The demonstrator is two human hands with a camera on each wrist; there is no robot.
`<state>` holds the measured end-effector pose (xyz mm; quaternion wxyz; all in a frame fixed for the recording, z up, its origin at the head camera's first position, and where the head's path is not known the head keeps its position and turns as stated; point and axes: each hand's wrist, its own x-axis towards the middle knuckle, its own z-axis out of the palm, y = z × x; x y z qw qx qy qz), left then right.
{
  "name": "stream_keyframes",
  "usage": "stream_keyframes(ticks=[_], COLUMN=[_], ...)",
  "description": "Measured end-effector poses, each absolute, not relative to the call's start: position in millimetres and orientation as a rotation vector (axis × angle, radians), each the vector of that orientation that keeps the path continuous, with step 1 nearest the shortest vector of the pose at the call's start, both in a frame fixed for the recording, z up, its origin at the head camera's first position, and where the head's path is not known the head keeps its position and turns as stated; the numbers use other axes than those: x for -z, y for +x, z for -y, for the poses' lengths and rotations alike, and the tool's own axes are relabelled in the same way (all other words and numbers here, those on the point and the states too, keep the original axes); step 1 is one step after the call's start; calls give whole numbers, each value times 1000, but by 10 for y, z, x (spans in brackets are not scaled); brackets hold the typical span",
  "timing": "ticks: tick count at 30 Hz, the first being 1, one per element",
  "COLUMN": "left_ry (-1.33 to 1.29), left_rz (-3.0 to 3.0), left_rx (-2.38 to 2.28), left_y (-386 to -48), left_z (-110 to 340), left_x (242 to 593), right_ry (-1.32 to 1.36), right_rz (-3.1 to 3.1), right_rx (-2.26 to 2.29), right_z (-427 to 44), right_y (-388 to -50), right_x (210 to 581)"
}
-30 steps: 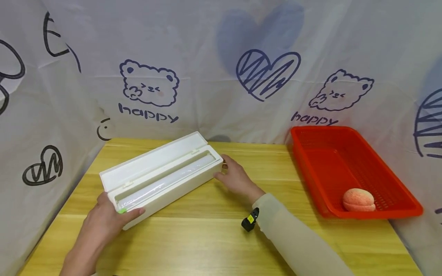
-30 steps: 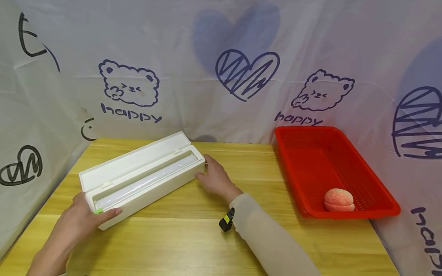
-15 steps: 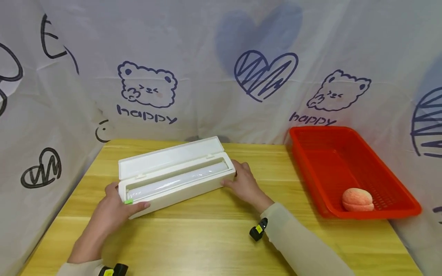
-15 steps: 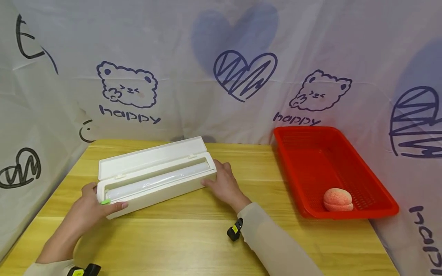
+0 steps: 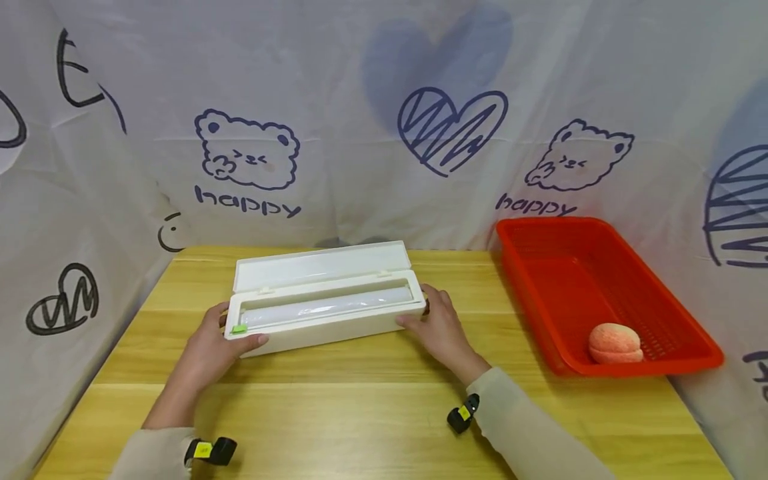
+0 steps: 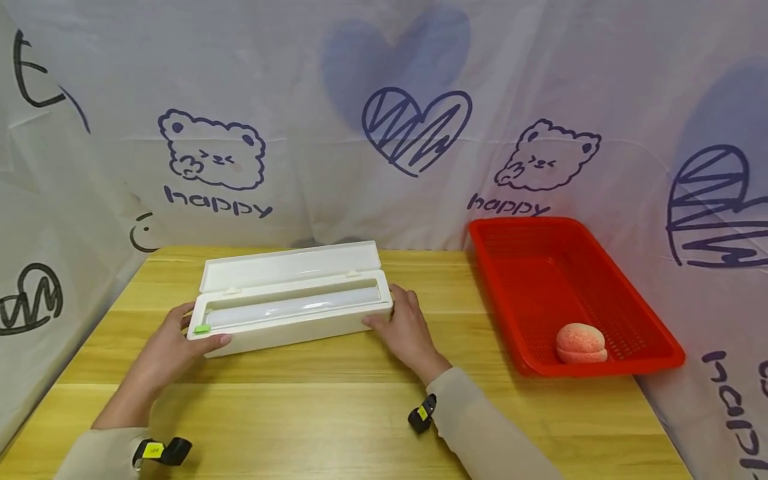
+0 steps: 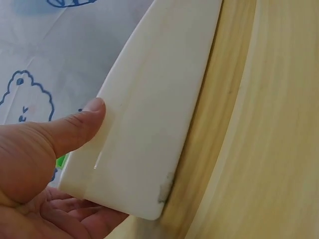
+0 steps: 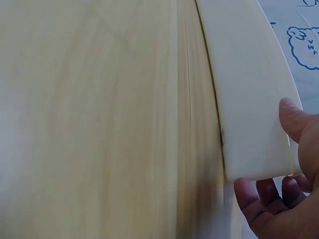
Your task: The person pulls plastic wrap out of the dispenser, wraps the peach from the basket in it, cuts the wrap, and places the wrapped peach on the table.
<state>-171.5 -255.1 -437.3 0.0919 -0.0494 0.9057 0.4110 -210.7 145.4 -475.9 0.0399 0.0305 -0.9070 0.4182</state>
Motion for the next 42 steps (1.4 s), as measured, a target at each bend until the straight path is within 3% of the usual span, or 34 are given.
stream_keyframes(ticks=[15, 42], left_ry=[-110, 82], left_rz=[-2625, -2667], left_rx=[-1324, -1323], left_y=[-2065, -2611], left_z=[2147, 1727], left_x=[4429, 4477], right_ry=[-116, -213], right_rz=[2756, 2673], right_rx=[-1238, -1171], right_z=[-1786, -2162], right_y=[-2073, -2253], right_x=[4777, 4776])
